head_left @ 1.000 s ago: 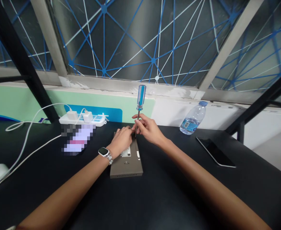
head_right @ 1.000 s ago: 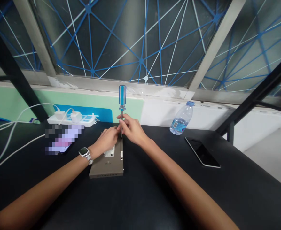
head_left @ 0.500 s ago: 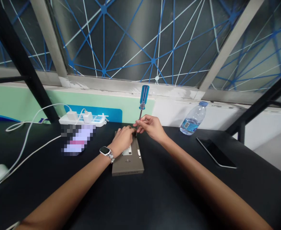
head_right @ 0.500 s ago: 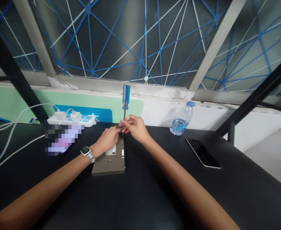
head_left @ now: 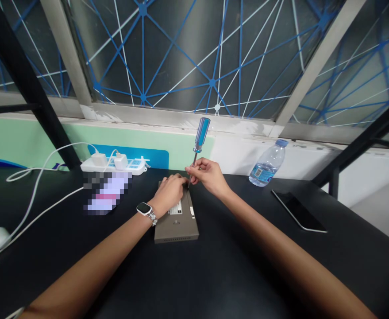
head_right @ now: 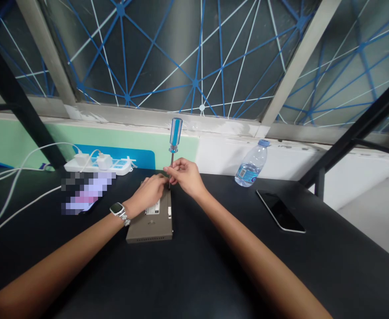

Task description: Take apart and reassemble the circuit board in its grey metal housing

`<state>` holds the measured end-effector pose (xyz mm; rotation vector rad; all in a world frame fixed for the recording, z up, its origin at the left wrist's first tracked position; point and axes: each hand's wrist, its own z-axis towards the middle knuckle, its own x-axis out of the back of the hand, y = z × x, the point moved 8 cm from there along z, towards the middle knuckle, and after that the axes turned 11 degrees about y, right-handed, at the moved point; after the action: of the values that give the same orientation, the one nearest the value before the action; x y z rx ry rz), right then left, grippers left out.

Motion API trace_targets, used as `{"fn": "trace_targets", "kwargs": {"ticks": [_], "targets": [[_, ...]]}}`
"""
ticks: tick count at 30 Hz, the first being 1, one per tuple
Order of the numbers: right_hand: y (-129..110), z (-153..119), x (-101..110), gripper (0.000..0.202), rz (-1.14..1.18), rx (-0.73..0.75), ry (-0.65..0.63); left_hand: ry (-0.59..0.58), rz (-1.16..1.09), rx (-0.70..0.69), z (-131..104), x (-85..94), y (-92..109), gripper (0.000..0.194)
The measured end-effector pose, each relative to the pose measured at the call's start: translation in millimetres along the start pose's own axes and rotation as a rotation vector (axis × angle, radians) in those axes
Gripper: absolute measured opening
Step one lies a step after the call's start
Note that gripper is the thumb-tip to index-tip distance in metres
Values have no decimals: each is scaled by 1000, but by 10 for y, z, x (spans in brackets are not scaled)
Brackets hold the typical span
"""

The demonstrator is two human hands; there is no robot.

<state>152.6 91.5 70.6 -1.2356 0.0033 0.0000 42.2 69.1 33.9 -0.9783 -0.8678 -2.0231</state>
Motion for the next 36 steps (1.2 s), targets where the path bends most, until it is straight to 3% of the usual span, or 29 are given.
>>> {"fn": "trace_targets", "kwargs": {"ticks": [3,11,15,20,24,30,36], "targets": [[-3,6,5,40,1,-29,-7,-5,2,13,1,-11,-13,35],[-71,-31,-62,29,-115,-34,-251,-28,11,29,5,16,-8,34],[-55,-38,-55,28,-152,12,-150,-6,-9,3,4,29,7,35],[3,-7,23,40,-5,-20,19,7,-8,2,-2,-3,-23,35],[-3,21,39,38,-9,-79,-51,0,5,10,-1,-17,-28,34],[-104,-37,-40,27,-117,-54,-231,-7,15,5,0,8,-1,33],[-97,-27,-1,36,-93,22,-25,-15,17,3,1,6,-1,35]]}}
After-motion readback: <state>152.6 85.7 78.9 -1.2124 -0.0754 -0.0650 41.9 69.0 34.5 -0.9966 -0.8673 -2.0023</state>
